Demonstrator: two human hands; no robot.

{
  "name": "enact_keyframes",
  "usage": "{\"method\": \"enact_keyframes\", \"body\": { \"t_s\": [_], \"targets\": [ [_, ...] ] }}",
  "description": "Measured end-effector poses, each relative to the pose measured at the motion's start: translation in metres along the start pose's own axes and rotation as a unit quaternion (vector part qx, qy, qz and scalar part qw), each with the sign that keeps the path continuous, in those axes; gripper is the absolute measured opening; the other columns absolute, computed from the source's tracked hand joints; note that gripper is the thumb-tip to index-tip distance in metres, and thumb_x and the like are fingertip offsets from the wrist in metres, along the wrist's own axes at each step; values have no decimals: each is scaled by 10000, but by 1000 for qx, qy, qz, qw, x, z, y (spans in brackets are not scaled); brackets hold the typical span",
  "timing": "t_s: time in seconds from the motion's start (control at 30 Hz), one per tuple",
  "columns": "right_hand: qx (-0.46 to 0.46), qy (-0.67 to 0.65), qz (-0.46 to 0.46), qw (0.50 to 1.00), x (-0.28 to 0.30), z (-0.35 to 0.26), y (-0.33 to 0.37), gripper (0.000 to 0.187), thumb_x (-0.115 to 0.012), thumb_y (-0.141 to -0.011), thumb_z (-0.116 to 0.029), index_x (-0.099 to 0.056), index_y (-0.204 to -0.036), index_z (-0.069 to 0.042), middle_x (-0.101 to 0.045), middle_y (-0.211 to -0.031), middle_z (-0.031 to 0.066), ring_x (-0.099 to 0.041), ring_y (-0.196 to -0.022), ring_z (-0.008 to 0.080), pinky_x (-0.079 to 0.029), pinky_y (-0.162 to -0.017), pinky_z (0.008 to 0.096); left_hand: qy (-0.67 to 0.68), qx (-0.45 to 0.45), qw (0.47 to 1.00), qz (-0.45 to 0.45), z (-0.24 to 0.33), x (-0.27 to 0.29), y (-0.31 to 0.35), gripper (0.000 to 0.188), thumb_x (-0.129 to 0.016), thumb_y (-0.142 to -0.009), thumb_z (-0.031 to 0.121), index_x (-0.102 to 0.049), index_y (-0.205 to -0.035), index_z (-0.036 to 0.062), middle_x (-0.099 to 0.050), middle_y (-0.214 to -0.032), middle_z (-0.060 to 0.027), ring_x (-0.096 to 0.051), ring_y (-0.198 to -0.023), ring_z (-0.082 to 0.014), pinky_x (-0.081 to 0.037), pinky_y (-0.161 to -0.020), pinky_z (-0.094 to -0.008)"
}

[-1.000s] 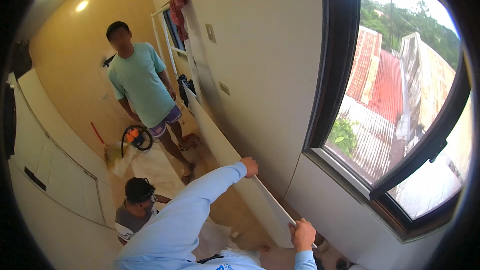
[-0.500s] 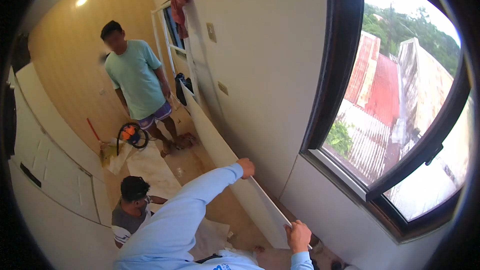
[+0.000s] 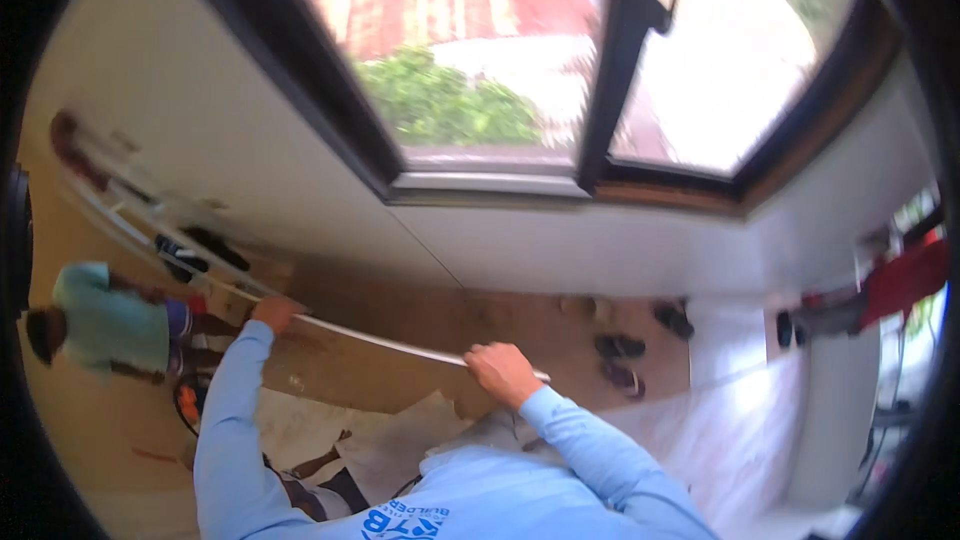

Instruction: The person operates a vacuum cleaner, aligns and holds wall panels against the interior wall with another worker, and passes panels through a window opening to an exterior worker.

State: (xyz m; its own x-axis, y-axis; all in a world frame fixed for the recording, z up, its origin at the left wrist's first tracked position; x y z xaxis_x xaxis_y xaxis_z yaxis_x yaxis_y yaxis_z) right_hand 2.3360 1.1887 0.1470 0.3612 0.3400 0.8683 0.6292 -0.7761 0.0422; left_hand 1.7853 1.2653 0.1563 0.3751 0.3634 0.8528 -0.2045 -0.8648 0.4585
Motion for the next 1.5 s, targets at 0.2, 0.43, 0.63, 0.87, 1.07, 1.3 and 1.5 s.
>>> {"method": "enact_keyframes", "body": {
  "t_s": [0.2,0.43,0.63,0.87,1.07,1.3,1.5],
  "targets": [
    [-14,-18,23,999,-15,4,2,71,-641,-822,-103,-698,-816,-60,-705,-879,120,-717,-808,342,-576,-679,454,-21,-1,999,-27,-37,-21,-13,307,-685,-855,169,-778,-1144,216,-748,-1084,-114,-695,-1020,-359,-538,-935,-488],
    [-32,-33,41,998,-18,8,16,55,-672,-778,-91,-692,-773,-41,-691,-815,132,-715,-751,327,-570,-638,444,-64,-62,992,-84,-12,-5,-23,411,-708,-801,165,-764,-1201,239,-750,-1049,-136,-691,-1033,-353,-532,-944,-479],
    [-38,-42,44,997,-15,14,37,68,-666,-788,-101,-693,-769,-42,-688,-826,125,-707,-741,312,-569,-627,422,-57,-51,989,-130,10,6,-5,478,-756,-772,107,-747,-1237,219,-740,-1053,-169,-676,-1007,-388,-532,-912,-511],
    [-89,14,-45,995,38,47,98,133,-662,-789,-119,-665,-904,-53,-658,-910,61,-673,-845,267,-571,-681,401,-29,-153,986,-63,81,57,-5,382,-710,-775,129,-771,-1146,198,-724,-854,-169,-681,-821,-379,-529,-764,-504],
    [-108,41,16,993,86,78,185,93,-646,-806,-128,-649,-884,-77,-647,-889,40,-664,-820,247,-563,-685,396,-21,-219,975,-36,150,75,-16,349,-673,-813,150,-780,-1135,232,-707,-813,-166,-672,-776,-379,-519,-719,-521],
    [-168,87,17,982,138,94,305,101,-626,-831,-178,-684,-825,-96,-680,-849,49,-693,-827,275,-574,-715,426,-68,-303,950,-24,263,134,2,253,-676,-814,180,-786,-1038,223,-692,-721,-163,-681,-653,-360,-550,-641,-492],
    [-229,116,53,965,154,113,428,79,-640,-831,-216,-651,-827,-139,-635,-836,-4,-649,-811,232,-555,-701,390,-78,-432,898,13,377,189,15,310,-573,-926,116,-745,-1176,182,-651,-639,-89,-661,-593,-262,-527,-540,-431]
  ]
}}
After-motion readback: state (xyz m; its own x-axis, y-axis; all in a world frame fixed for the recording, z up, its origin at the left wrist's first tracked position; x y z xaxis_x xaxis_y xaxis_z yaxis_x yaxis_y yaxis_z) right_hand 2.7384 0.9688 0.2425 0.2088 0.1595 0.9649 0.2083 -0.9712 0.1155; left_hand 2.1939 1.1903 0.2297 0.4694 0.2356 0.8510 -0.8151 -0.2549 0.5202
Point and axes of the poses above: each hand's wrist, its own y-axis away from the middle knuckle, its own x-axis out of the back of the hand, z = x × y, the point moved 1 cm from there along -y, towards the middle knuckle
